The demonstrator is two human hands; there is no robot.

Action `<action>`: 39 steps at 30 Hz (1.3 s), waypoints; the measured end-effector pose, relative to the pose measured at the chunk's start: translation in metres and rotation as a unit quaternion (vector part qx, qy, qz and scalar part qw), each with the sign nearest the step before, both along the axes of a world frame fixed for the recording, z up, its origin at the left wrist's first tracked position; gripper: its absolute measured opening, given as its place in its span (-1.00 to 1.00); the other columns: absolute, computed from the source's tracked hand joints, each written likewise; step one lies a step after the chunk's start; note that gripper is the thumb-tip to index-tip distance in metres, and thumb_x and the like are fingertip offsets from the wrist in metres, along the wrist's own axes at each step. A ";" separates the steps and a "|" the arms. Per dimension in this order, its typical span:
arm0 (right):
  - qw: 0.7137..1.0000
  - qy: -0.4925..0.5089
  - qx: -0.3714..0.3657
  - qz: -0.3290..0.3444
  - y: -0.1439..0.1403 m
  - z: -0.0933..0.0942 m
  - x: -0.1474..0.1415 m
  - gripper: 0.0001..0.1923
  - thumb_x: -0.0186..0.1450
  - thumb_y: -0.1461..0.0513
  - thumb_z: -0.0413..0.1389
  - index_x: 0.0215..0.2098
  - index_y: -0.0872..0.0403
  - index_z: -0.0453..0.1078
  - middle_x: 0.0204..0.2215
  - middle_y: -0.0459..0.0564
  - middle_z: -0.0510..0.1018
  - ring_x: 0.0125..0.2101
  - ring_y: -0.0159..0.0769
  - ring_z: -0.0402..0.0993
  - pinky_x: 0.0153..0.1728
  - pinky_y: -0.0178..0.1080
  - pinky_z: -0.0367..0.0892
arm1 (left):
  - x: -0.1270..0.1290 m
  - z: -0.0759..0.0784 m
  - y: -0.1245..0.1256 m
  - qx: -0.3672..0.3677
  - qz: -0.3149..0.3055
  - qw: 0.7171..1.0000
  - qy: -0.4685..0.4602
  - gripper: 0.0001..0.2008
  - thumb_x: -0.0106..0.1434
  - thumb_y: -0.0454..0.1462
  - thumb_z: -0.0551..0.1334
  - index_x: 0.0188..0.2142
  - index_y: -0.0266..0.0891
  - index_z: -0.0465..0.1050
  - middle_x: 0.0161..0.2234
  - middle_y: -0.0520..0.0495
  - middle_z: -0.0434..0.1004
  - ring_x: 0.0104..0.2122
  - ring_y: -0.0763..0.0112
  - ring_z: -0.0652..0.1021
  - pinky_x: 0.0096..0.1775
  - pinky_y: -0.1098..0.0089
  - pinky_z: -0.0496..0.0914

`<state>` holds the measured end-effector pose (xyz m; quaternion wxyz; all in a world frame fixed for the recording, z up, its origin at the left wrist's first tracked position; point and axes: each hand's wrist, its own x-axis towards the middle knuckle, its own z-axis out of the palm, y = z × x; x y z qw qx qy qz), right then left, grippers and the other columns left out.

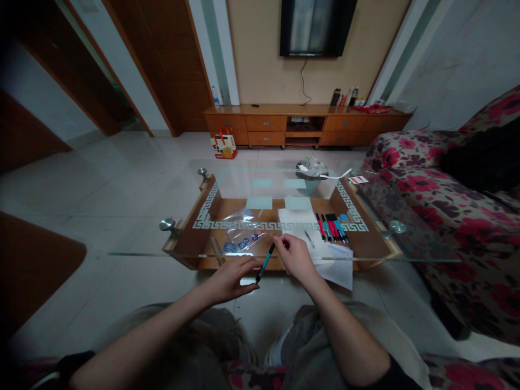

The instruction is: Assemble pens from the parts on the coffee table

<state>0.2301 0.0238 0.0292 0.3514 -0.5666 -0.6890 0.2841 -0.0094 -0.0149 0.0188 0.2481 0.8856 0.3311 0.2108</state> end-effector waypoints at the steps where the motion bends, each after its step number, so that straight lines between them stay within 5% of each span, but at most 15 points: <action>1: 1.000 0.007 -0.012 0.011 0.000 0.000 0.000 -0.57 0.38 -0.04 0.00 -0.39 0.08 0.48 -0.48 -0.01 0.57 -0.42 -0.24 0.45 -0.36 -0.26 0.26 | 0.000 0.001 0.000 0.002 0.002 1.000 0.004 -0.51 0.21 -0.18 0.34 0.13 -0.11 0.35 -0.02 -0.14 0.49 -0.01 0.19 0.49 0.00 0.28 0.38; 8: 0.985 0.038 -0.107 0.132 -0.003 -0.005 -0.006 -0.63 0.31 -0.01 0.11 -0.43 0.10 0.48 -0.53 -0.11 0.48 -0.47 -0.35 0.33 -0.43 -0.33 0.20 | 0.001 0.004 0.001 0.014 0.022 1.000 0.010 -0.51 0.21 -0.10 0.34 0.11 -0.13 0.38 -0.04 -0.16 0.49 -0.04 0.17 0.50 -0.03 0.27 0.38; 17: 0.981 0.043 -0.115 0.149 -0.005 -0.006 -0.005 -0.63 0.32 0.00 0.12 -0.44 0.11 0.48 -0.54 -0.14 0.45 -0.48 -0.38 0.30 -0.44 -0.35 0.17 | 0.000 0.002 0.001 0.015 0.017 1.000 0.007 -0.59 0.22 -0.12 0.34 0.04 -0.13 0.42 -0.06 -0.13 0.52 -0.04 0.18 0.51 -0.04 0.29 0.37; 24: 0.983 0.054 -0.113 0.132 -0.003 -0.009 -0.006 -0.63 0.31 -0.01 0.12 -0.45 0.11 0.46 -0.54 -0.13 0.45 -0.48 -0.37 0.32 -0.44 -0.34 0.20 | -0.001 0.004 0.000 -0.001 0.028 1.000 0.003 -0.54 0.25 -0.14 0.31 0.13 -0.08 0.36 -0.02 -0.13 0.50 -0.04 0.20 0.51 -0.05 0.30 0.39; 33: 0.963 0.218 -0.137 0.087 -0.006 -0.004 -0.017 -0.70 0.15 0.05 0.27 -0.33 0.08 0.37 -0.44 -0.08 0.53 -0.40 -0.32 0.46 -0.35 -0.28 0.37 | -0.002 0.004 0.002 -0.020 0.064 0.998 -0.011 -0.35 0.20 -0.04 0.35 0.24 -0.05 0.25 -0.02 -0.12 0.52 -0.14 0.26 0.55 -0.12 0.31 0.43; 39: 0.972 0.213 -0.092 -0.020 0.030 0.005 0.030 -0.68 0.15 0.05 0.22 -0.24 0.08 0.36 -0.43 -0.04 0.53 -0.44 -0.30 0.47 -0.46 -0.29 0.39 | -0.002 0.004 0.001 -0.026 0.065 0.998 -0.009 -0.37 0.29 -0.08 0.27 0.29 -0.07 0.16 -0.04 -0.12 0.54 -0.13 0.28 0.56 -0.11 0.30 0.45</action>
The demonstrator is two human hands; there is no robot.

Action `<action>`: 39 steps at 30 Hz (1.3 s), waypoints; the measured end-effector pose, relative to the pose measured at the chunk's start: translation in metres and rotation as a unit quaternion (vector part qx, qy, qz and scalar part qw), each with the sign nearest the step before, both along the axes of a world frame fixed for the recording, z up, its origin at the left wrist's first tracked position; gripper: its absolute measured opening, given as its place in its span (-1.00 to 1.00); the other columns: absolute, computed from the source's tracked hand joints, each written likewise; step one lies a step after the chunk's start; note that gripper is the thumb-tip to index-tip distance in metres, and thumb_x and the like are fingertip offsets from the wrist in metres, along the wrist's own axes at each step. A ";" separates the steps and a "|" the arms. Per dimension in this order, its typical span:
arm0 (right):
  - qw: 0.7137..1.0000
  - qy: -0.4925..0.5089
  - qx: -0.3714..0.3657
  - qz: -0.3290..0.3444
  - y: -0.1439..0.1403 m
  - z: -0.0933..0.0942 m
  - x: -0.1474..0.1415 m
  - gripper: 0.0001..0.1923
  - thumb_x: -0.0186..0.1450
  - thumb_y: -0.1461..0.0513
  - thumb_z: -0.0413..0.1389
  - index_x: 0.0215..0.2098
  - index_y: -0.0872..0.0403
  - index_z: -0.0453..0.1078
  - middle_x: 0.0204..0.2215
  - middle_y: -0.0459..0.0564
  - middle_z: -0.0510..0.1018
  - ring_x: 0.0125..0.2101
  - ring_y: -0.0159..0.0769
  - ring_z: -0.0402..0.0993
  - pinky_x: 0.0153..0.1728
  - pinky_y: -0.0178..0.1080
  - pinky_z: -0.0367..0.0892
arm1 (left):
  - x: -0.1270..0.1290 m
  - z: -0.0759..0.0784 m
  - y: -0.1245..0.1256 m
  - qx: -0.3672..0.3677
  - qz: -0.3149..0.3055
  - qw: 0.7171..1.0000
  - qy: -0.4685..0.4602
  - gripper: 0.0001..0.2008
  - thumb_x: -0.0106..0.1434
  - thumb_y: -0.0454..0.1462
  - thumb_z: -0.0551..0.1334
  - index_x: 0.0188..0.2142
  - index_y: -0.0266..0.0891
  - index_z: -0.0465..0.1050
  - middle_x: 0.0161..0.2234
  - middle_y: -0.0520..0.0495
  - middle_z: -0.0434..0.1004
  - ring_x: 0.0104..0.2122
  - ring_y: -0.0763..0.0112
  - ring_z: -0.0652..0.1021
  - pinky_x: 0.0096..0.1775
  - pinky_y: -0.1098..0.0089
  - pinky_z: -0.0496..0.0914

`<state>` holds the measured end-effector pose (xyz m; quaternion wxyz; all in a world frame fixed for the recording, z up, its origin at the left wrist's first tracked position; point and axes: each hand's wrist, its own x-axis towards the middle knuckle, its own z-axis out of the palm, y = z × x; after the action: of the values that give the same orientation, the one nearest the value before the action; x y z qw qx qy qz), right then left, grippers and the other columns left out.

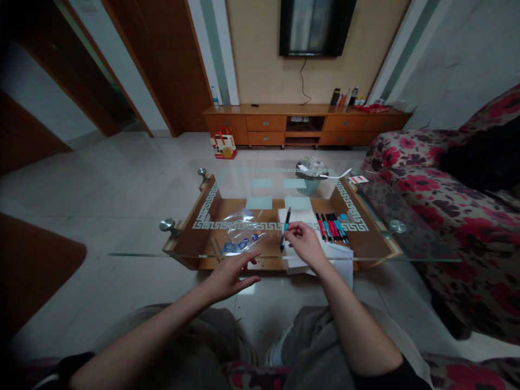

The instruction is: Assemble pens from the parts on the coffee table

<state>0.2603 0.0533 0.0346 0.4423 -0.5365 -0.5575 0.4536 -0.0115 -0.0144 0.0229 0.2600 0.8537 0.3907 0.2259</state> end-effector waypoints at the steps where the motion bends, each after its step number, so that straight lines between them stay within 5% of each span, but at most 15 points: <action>1: 0.999 -0.033 0.015 -0.027 0.009 0.004 0.018 -0.67 0.15 0.06 0.22 -0.22 0.09 0.38 -0.43 -0.02 0.54 -0.44 -0.29 0.48 -0.46 -0.28 0.40 | 0.000 0.000 -0.001 0.003 -0.005 1.000 0.004 -0.42 0.31 -0.10 0.25 0.28 -0.08 0.19 -0.05 -0.12 0.54 -0.13 0.27 0.56 -0.10 0.30 0.45; 3: 0.983 -0.141 0.059 -0.100 0.023 0.009 0.060 -0.66 0.16 0.08 0.19 -0.19 0.12 0.43 -0.43 0.03 0.57 -0.42 -0.26 0.49 -0.42 -0.27 0.39 | 0.001 0.000 -0.002 0.013 -0.009 1.000 0.011 -0.49 0.34 -0.13 0.21 0.24 -0.09 0.24 -0.06 -0.12 0.55 -0.11 0.27 0.56 -0.09 0.30 0.44; 7: 0.893 -0.369 0.064 -0.251 0.034 0.001 0.144 -0.66 0.15 0.11 0.18 -0.15 0.11 0.53 -0.44 0.06 0.61 -0.41 -0.16 0.54 -0.32 -0.19 0.39 | 0.002 -0.001 -0.002 0.037 -0.007 0.999 0.017 -0.57 0.33 -0.18 0.19 0.19 -0.11 0.31 -0.05 -0.14 0.54 -0.09 0.26 0.55 -0.07 0.30 0.44; 12: 0.854 -0.455 0.025 -0.250 0.034 -0.033 0.196 -0.67 0.17 0.12 0.15 -0.21 0.15 0.59 -0.44 0.13 0.63 -0.38 -0.09 0.57 -0.32 -0.18 0.39 | 0.003 -0.002 0.000 0.054 -0.016 0.997 0.052 -0.61 0.34 -0.23 0.16 0.16 -0.10 0.33 -0.03 -0.13 0.54 -0.09 0.25 0.55 -0.07 0.30 0.44; 18: 0.856 -0.475 0.001 -0.205 0.048 -0.055 0.199 -0.66 0.20 0.13 0.16 -0.15 0.12 0.62 -0.38 0.14 0.66 -0.34 -0.09 0.58 -0.30 -0.19 0.39 | 0.001 -0.006 0.000 0.073 -0.025 0.993 0.086 -0.63 0.33 -0.25 0.17 0.13 -0.11 0.35 -0.05 -0.12 0.53 -0.10 0.25 0.55 -0.08 0.32 0.42; 28: 0.865 -0.458 0.003 -0.205 0.050 -0.061 0.195 -0.65 0.27 0.15 0.11 -0.08 0.11 0.61 -0.26 0.17 0.66 -0.23 -0.08 0.58 -0.20 -0.19 0.38 | -0.005 -0.011 0.007 0.117 -0.040 0.984 0.126 -0.68 0.34 -0.26 0.16 0.08 -0.15 0.38 -0.12 -0.14 0.53 -0.15 0.26 0.55 -0.12 0.34 0.41; 35: 0.865 -0.439 0.017 -0.242 0.035 -0.034 0.181 -0.55 0.27 0.07 0.03 -0.11 0.20 0.59 -0.27 0.26 0.64 -0.25 -0.01 0.57 -0.26 -0.17 0.36 | -0.016 -0.011 0.017 0.136 -0.026 0.977 0.163 -0.70 0.37 -0.23 0.12 0.06 -0.16 0.40 -0.13 -0.12 0.52 -0.15 0.27 0.54 -0.14 0.36 0.42; 39: 0.863 -0.384 0.076 -0.318 -0.011 -0.008 0.168 -0.50 0.24 0.04 0.01 -0.09 0.22 0.56 -0.27 0.26 0.63 -0.29 0.01 0.54 -0.28 -0.11 0.37 | -0.024 -0.003 0.014 0.124 0.008 0.980 0.158 -0.71 0.38 -0.21 0.11 0.05 -0.14 0.41 -0.07 -0.13 0.50 -0.13 0.28 0.54 -0.11 0.36 0.42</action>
<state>0.4286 0.0425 0.0268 0.3525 -0.7816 -0.5147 0.0022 -0.0355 -0.0007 0.0201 0.0854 0.9012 0.4022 0.1372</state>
